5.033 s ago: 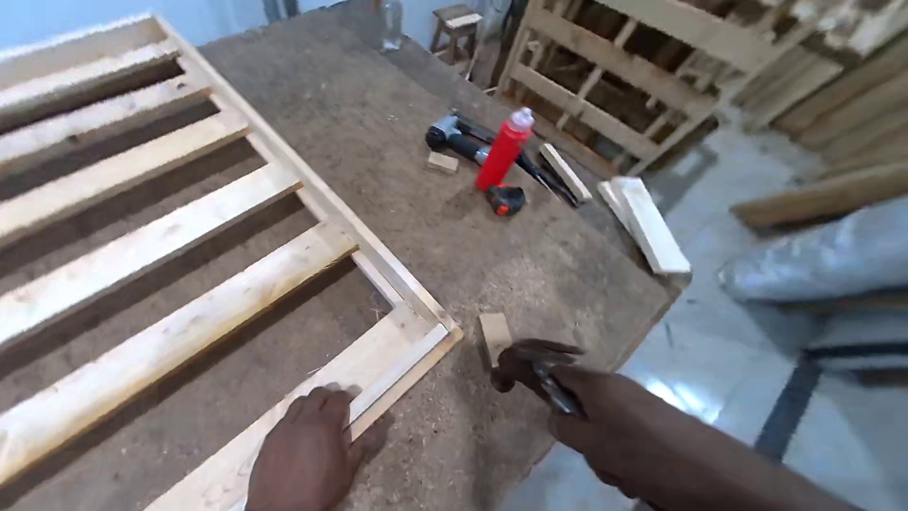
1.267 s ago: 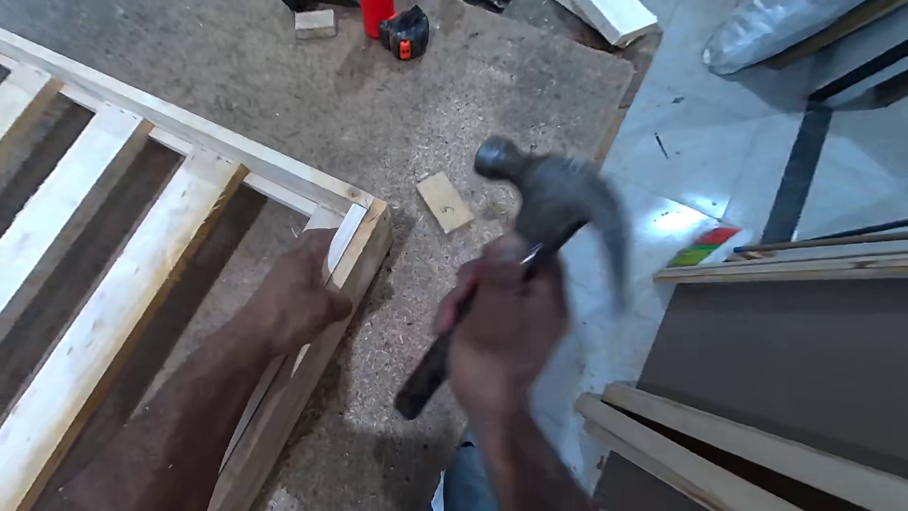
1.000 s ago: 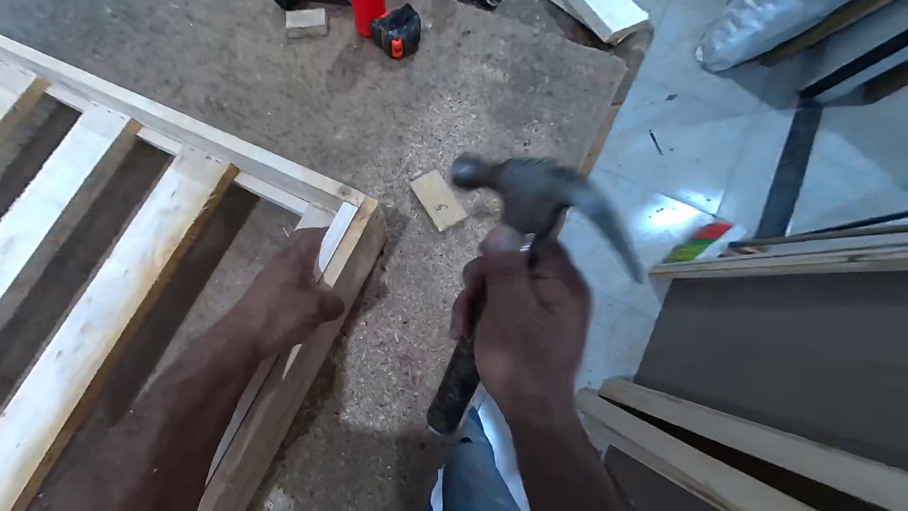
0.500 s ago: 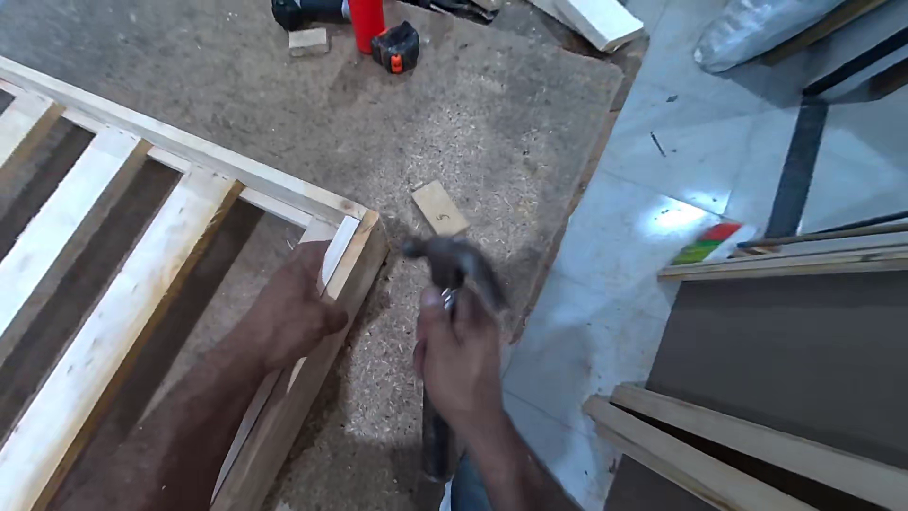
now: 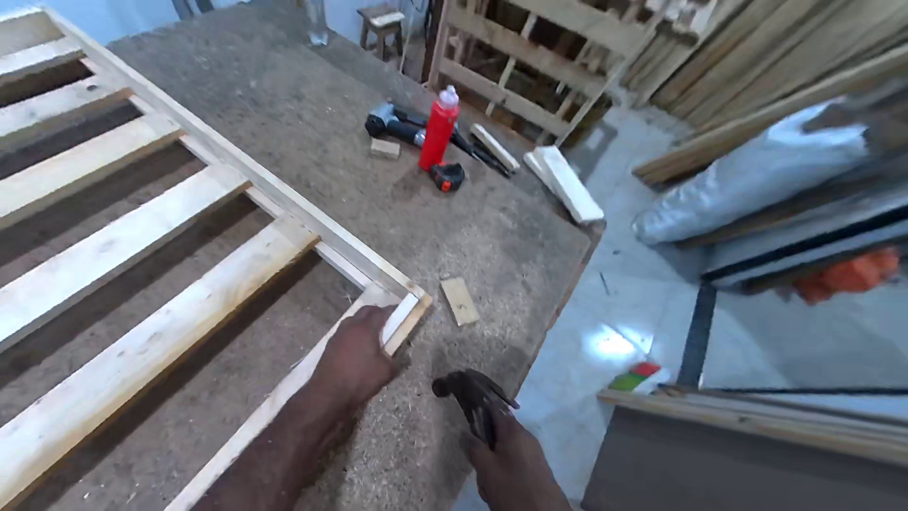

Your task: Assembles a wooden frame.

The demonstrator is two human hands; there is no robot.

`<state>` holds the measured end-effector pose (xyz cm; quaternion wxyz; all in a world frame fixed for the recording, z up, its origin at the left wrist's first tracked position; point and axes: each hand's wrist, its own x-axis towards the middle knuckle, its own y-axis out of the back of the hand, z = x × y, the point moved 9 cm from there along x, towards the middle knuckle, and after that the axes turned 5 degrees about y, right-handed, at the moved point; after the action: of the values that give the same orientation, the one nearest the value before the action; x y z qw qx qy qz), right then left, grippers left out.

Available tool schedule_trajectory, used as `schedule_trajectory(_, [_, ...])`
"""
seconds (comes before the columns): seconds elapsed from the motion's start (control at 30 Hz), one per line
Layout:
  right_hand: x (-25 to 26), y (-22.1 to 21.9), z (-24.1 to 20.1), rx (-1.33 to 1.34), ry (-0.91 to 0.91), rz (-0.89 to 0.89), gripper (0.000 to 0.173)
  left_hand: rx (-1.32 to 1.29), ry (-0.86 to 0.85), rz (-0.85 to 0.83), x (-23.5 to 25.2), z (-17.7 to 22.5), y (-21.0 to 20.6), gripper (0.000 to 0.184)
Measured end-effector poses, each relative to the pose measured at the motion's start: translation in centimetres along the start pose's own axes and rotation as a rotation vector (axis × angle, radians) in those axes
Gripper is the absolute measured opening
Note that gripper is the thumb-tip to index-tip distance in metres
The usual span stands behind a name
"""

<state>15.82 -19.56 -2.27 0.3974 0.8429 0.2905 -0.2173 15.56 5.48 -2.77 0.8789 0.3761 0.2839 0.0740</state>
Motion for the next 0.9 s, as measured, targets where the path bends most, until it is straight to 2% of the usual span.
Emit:
schedule_trajectory(0.07, [-1.1,1.6,-1.0,-0.055,0.014,-0.037,0.040,0.118,0.029,0.042,-1.8,0.1,0.6,0.055])
schedule_trajectory(0.17, [-1.8,4.8,-5.3,-0.172,0.124,-0.104,0.038,0.089,0.099,0.087,-6.8,-1.3,1.5,0.052])
schedule_trajectory(0.27, [-0.8,7.7,-12.7,-0.254,0.295,-0.146,0.031,0.090,0.136,0.281,-11.8,-5.2,1.2,0.052])
schedule_trajectory(0.33, [1.1,8.5,-18.4,-0.319,0.474,-0.177,0.027,0.133,0.079,0.436,-13.3,-6.2,1.1,0.048])
schedule_trajectory(0.4, [3.7,8.0,-22.9,-0.453,0.549,-0.260,0.026,0.134,0.071,0.428,-12.9,-6.1,1.2,0.048])
schedule_trajectory(0.5, [8.0,5.3,-27.5,-0.810,0.588,-0.426,0.024,0.127,0.147,0.376,-11.6,-6.0,1.4,0.052])
schedule_trajectory(0.57, [10.2,2.8,-29.0,-1.072,0.578,-0.548,0.023,0.160,0.162,0.415,-11.4,-6.3,1.2,0.052])
schedule_trajectory(0.63, [11.4,0.3,-29.4,-1.216,0.550,-0.689,0.024,0.180,0.163,0.463,-11.5,-6.6,1.1,0.051])
schedule_trajectory(0.73, [12.2,-1.8,-30.9,-1.249,0.539,-0.751,0.022,0.177,0.175,0.502,-11.6,-6.8,1.3,0.051])
schedule_trajectory(0.83, [12.5,-2.1,-34.1,-1.122,0.618,-0.644,0.024,0.160,0.179,0.528,-11.8,-7.0,1.2,0.051])
schedule_trajectory(0.9, [12.9,-1.9,-34.6,-0.996,0.673,-0.546,0.028,0.147,0.174,0.532,-11.8,-7.1,1.3,0.049])
